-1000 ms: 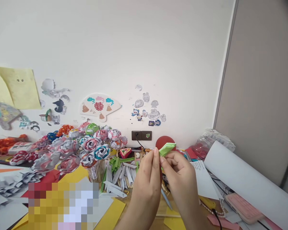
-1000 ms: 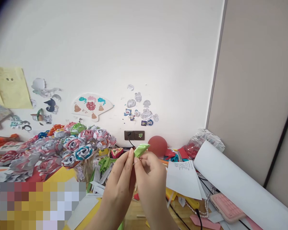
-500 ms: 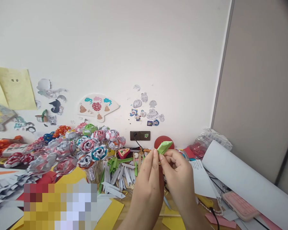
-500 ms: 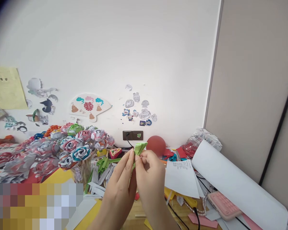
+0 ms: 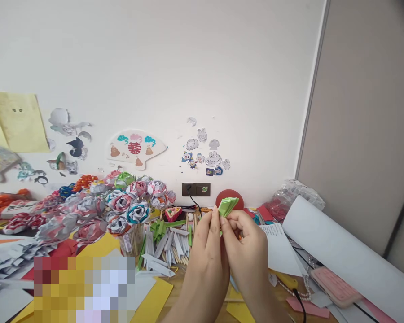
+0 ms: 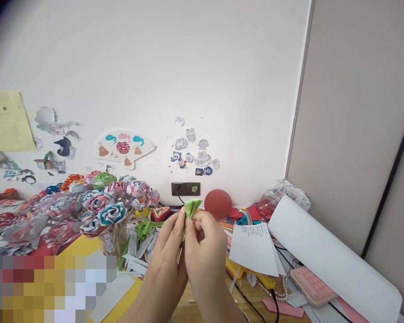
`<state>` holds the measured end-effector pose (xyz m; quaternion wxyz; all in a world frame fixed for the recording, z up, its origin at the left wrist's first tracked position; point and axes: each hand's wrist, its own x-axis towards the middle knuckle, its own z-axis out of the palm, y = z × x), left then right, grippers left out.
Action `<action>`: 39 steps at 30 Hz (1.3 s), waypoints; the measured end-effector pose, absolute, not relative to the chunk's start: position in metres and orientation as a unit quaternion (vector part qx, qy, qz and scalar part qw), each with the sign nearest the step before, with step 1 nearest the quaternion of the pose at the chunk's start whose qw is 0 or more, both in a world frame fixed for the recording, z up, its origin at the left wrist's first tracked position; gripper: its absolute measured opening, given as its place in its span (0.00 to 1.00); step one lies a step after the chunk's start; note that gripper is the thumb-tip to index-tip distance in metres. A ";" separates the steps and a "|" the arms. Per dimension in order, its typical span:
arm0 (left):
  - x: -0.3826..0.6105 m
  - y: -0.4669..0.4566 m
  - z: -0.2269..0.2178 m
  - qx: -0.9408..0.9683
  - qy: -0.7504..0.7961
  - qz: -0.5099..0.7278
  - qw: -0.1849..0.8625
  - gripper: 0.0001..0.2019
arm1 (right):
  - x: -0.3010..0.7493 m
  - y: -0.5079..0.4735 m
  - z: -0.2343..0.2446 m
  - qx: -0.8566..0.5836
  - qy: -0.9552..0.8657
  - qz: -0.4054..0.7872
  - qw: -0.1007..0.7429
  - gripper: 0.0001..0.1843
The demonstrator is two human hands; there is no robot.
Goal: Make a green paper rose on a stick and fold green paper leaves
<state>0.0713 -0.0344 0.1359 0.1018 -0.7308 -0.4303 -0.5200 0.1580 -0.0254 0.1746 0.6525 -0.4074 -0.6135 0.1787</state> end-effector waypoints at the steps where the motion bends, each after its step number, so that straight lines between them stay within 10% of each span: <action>1: 0.071 -0.035 0.137 -0.732 -0.431 -0.520 0.093 0.29 | 0.158 -0.025 0.174 -0.410 -0.616 0.172 0.651 0.12; 29: 0.060 -0.044 0.164 -0.748 -0.410 -0.521 0.014 0.21 | 0.168 -0.020 0.177 -0.383 -0.685 0.080 0.615 0.11; 39: 0.050 -0.039 0.173 -0.722 -0.455 -0.497 0.155 0.11 | 0.166 -0.018 0.171 -0.397 -0.731 -0.068 0.551 0.11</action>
